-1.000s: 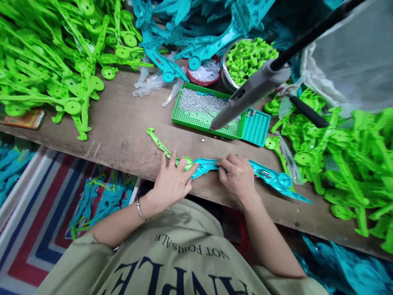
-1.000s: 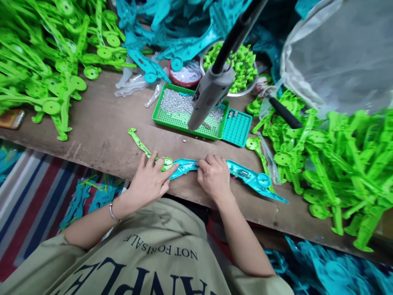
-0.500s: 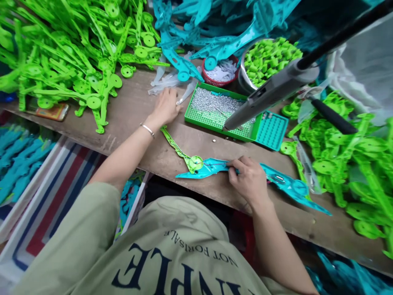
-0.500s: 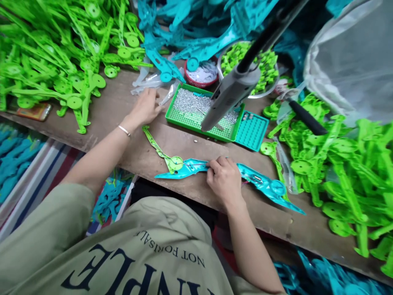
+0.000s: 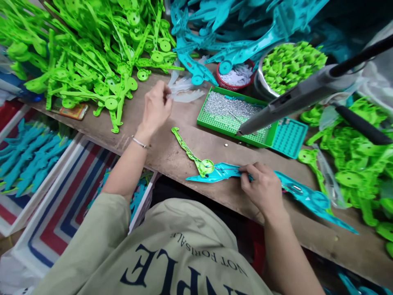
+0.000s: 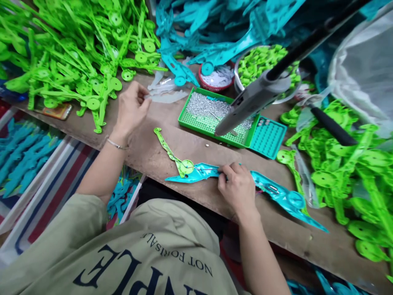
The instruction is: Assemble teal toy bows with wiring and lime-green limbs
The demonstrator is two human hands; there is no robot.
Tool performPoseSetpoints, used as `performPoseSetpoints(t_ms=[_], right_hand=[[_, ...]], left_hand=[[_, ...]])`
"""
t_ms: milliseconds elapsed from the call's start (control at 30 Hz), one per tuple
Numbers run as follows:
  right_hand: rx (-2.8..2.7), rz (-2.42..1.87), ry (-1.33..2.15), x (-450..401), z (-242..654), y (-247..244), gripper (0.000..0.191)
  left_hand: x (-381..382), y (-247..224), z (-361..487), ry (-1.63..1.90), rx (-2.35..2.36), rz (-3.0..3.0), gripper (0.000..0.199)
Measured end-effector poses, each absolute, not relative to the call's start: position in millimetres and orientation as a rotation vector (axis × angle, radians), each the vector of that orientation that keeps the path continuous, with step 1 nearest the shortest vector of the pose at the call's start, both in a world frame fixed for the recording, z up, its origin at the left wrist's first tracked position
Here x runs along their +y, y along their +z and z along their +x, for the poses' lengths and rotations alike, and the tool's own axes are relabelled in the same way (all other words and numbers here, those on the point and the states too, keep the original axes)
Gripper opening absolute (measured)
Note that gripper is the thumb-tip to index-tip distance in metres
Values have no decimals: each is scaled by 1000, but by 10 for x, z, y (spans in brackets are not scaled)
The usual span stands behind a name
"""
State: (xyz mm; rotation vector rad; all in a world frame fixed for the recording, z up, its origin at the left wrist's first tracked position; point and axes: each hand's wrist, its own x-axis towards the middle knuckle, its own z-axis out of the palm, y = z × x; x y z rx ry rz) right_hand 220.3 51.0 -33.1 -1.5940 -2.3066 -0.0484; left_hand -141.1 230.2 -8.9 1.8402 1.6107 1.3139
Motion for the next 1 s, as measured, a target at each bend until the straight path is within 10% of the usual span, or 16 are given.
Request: performPoseSetpoints(t_ms=[300,1000], right_hand=[[-2311,-1590,-15,504,2197,-314,15],[-1880,-1101,639,-156,1038,84,41]], left_hand=[[1379,435,-1813,1808,1434,1315,28],[459,-3,-1159,1386,1411,662,55]])
